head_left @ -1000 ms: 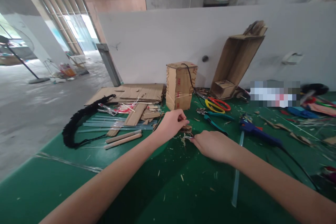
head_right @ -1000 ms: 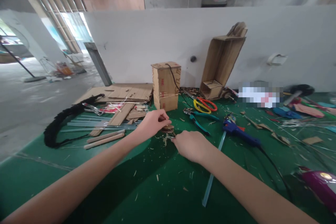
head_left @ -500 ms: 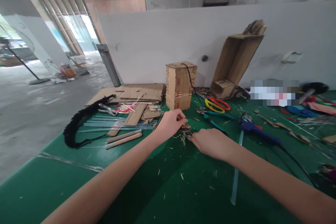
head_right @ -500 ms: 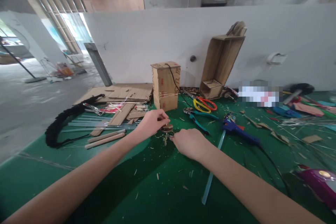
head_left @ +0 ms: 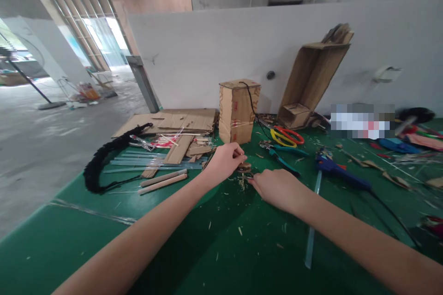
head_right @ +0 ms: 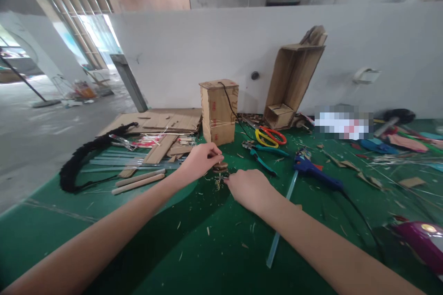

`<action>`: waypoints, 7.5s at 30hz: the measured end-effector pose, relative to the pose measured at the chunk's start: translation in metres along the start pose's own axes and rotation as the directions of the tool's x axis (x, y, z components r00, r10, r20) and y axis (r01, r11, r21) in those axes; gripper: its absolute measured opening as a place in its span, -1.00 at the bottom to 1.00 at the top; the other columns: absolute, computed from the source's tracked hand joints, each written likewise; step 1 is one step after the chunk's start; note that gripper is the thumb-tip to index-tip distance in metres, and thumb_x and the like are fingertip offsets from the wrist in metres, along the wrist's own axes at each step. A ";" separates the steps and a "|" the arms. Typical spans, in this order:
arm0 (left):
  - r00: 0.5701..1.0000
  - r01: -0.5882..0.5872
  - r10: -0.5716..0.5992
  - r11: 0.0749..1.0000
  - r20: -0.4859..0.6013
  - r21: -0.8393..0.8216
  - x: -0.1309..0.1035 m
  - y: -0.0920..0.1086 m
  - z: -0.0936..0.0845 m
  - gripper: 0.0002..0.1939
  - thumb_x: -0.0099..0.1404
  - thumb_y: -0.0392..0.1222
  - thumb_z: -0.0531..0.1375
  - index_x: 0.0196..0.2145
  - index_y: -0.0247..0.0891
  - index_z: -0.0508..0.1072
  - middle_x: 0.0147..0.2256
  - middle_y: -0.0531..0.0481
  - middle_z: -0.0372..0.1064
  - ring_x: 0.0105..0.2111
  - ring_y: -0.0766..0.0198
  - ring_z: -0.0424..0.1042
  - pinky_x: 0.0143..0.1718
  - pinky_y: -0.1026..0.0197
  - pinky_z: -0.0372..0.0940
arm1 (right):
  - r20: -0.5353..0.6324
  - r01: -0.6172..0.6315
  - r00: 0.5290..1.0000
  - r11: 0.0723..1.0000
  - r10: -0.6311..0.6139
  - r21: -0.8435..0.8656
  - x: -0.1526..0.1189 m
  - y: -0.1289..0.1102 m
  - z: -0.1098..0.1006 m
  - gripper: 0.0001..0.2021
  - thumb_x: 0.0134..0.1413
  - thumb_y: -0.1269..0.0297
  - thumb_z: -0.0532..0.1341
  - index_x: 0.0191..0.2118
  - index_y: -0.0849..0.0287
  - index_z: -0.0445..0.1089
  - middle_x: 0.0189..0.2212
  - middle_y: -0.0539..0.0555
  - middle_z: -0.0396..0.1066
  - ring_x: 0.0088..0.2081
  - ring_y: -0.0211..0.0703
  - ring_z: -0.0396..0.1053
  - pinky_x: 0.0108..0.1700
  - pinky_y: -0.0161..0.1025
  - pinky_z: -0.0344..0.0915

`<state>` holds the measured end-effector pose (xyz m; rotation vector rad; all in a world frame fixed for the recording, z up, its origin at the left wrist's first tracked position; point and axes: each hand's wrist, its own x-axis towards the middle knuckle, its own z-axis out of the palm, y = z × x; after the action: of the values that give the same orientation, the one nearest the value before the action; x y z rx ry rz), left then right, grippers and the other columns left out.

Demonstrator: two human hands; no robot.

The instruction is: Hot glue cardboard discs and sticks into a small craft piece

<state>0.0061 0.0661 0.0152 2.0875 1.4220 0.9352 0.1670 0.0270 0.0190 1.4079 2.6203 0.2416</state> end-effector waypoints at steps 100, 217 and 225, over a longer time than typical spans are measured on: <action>0.997 0.011 -0.010 1.000 0.075 -0.007 0.003 -0.004 -0.005 -0.84 0.10 -0.16 0.14 -0.42 -0.28 0.45 -0.45 -0.02 0.45 -0.45 0.30 0.40 -0.46 0.31 0.24 | 0.045 -0.011 0.999 0.999 0.009 0.030 -0.007 0.000 -0.004 -0.51 0.19 0.20 -0.20 -0.51 0.22 0.40 -0.58 0.17 0.40 -0.56 -0.12 0.38 -0.59 -0.29 0.08; 0.976 -0.030 0.039 0.998 0.216 -0.046 0.007 -0.005 -0.004 -0.72 0.18 -0.18 0.02 -0.28 -0.28 0.48 -0.33 -0.02 0.47 -0.35 0.29 0.40 -0.30 0.27 0.26 | -0.311 -0.029 0.950 0.999 0.016 -0.037 -0.005 0.012 0.026 -0.69 0.19 0.25 -0.16 -0.38 0.15 0.28 -0.52 0.03 0.39 -0.50 -0.28 0.30 -0.56 -0.29 -0.17; 0.978 -0.004 0.023 0.996 0.205 -0.092 0.009 -0.010 -0.001 -0.72 0.18 -0.21 0.03 -0.22 -0.32 0.45 -0.31 -0.07 0.48 -0.30 0.28 0.42 -0.26 0.26 0.28 | -0.251 -0.006 0.968 0.994 -0.022 -0.112 -0.005 0.011 0.025 -0.65 0.19 0.12 -0.18 -0.35 0.12 0.28 -0.62 0.01 0.41 -0.65 -0.24 0.30 -0.58 -0.31 -0.27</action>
<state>0.0012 0.0777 0.0118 2.0623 1.2373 0.7492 0.1842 0.0305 -0.0029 1.4118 2.7586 0.5938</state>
